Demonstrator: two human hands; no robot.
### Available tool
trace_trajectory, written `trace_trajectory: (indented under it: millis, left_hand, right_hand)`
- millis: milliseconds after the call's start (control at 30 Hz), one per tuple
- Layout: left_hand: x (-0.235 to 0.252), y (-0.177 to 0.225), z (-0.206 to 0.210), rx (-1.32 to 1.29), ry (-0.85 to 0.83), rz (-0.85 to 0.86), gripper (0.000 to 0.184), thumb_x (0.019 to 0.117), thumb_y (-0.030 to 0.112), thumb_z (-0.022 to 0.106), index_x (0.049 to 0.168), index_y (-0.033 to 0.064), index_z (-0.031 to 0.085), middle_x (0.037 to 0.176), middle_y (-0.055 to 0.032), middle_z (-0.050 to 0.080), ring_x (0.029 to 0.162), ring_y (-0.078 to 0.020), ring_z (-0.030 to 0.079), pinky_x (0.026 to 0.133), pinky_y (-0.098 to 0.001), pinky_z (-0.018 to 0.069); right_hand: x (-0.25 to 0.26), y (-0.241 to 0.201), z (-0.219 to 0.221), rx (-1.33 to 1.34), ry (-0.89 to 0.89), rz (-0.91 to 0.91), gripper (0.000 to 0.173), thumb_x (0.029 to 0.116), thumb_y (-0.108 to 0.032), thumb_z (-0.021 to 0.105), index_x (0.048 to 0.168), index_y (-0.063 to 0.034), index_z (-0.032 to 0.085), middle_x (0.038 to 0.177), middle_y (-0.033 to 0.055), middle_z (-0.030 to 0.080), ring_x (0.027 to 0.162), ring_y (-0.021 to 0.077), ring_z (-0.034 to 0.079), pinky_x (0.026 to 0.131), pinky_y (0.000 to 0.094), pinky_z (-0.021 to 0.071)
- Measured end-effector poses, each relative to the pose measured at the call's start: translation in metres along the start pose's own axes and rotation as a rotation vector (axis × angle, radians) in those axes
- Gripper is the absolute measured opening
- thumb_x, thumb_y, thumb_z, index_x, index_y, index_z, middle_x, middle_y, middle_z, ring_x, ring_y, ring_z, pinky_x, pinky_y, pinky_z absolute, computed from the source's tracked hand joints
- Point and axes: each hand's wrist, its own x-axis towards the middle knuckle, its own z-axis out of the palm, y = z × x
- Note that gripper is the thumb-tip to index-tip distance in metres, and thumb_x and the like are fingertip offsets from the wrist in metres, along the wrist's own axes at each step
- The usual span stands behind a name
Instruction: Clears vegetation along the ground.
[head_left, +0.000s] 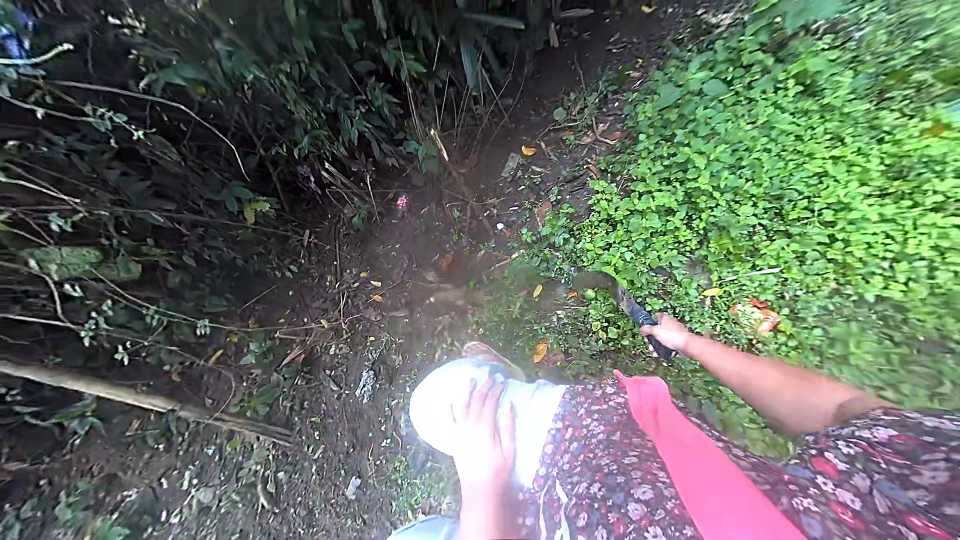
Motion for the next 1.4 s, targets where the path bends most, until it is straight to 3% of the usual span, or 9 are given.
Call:
trace_trajectory:
  millis: [200,333,433,567,733,900,1033,1167,1400]
  left_hand:
    - [0.029,-0.008,0.002,-0.101,-0.088,0.105,0.065,0.1068,0.047,0.024,0.121,0.0093,0.075,0.129,-0.0068,0.073,0.129,-0.0316,0.063,0.116,-0.0615,0.0327]
    - [0.036,-0.028,0.035,-0.186,-0.135,0.024,0.059,0.1056,0.041,0.03,0.123,0.0025,0.072,0.128,-0.0126,0.072,0.129,-0.0349,0.063,0.115,-0.0635,0.035]
    - [0.039,-0.043,0.054,-0.127,-0.005,0.012,0.061,0.1041,0.047,0.03,0.108,0.0089,0.078,0.113,-0.0091,0.077,0.116,-0.0291,0.069,0.114,-0.0572,0.0386]
    - [0.041,-0.057,0.045,-0.097,-0.016,-0.033,0.06,0.1042,0.046,0.03,0.108,0.0082,0.077,0.104,-0.008,0.078,0.104,-0.0219,0.072,0.11,-0.0492,0.0428]
    - [0.03,-0.07,0.044,-0.119,0.017,-0.049,0.059,0.1076,0.046,0.023,0.109,0.0112,0.07,0.103,-0.0051,0.075,0.108,-0.0133,0.067,0.115,-0.0373,0.0361]
    - [0.029,-0.069,0.039,-0.105,0.004,-0.106,0.061,0.1074,0.049,0.021,0.108,0.0116,0.069,0.102,-0.0041,0.073,0.108,-0.0116,0.066,0.116,-0.0361,0.0356]
    - [0.026,-0.071,0.036,-0.089,-0.013,-0.14,0.061,0.1073,0.05,0.021,0.106,0.0137,0.069,0.1,-0.0025,0.072,0.111,-0.0111,0.065,0.118,-0.0359,0.0332]
    - [0.028,-0.073,0.037,-0.085,-0.021,-0.147,0.059,0.1073,0.049,0.022,0.105,0.0141,0.07,0.1,-0.0023,0.072,0.112,-0.0107,0.064,0.119,-0.0355,0.032]
    - [0.03,-0.072,0.043,-0.101,-0.011,-0.132,0.058,0.1071,0.052,0.021,0.106,0.0159,0.067,0.102,0.0003,0.072,0.112,-0.0086,0.064,0.12,-0.0361,0.0312]
  right_hand:
    - [0.015,-0.02,0.015,0.3,0.025,0.005,0.048,0.1097,-0.025,0.053,0.153,-0.0135,0.037,0.109,0.015,0.06,0.078,0.0223,0.062,0.069,0.0394,0.0545]
    - [0.039,-0.022,0.031,0.07,0.025,0.033,0.061,0.0959,-0.016,0.075,0.146,-0.0018,0.044,0.108,0.0188,0.062,0.077,0.0228,0.064,0.071,0.0396,0.0569]
    - [0.064,-0.025,0.023,-0.22,-0.003,0.045,0.058,0.0946,-0.014,0.075,0.144,0.0014,0.048,0.114,0.0242,0.066,0.085,0.0297,0.071,0.081,0.0461,0.0594]
    - [0.09,-0.062,-0.014,-0.338,0.015,-0.013,0.049,0.0987,-0.017,0.069,0.14,0.0029,0.051,0.109,0.0242,0.067,0.082,0.0307,0.07,0.08,0.0476,0.0585]
    - [0.156,-0.108,-0.026,0.132,0.3,-0.114,0.049,0.1007,-0.016,0.066,0.142,0.0048,0.05,0.104,0.0283,0.068,0.082,0.037,0.07,0.081,0.0562,0.058]
    - [0.217,-0.159,0.038,0.776,0.424,-0.064,0.053,0.1001,-0.018,0.068,0.143,-0.0028,0.041,0.095,0.011,0.059,0.067,0.0172,0.062,0.064,0.0365,0.0581]
    - [0.214,-0.089,0.125,0.143,0.079,0.1,0.051,0.0953,-0.006,0.066,0.142,0.0079,0.048,0.114,0.0302,0.064,0.09,0.0373,0.067,0.083,0.0539,0.0567]
    - [0.17,-0.04,0.123,-0.688,-0.349,0.038,0.067,0.0913,-0.01,0.074,0.151,-0.0009,0.045,0.134,0.0322,0.06,0.12,0.0482,0.063,0.099,0.0656,0.05]
    - [0.178,-0.07,0.012,-0.55,0.084,-0.121,0.047,0.092,-0.012,0.074,0.135,0.0003,0.058,0.114,0.0342,0.067,0.109,0.055,0.065,0.091,0.0749,0.0487]
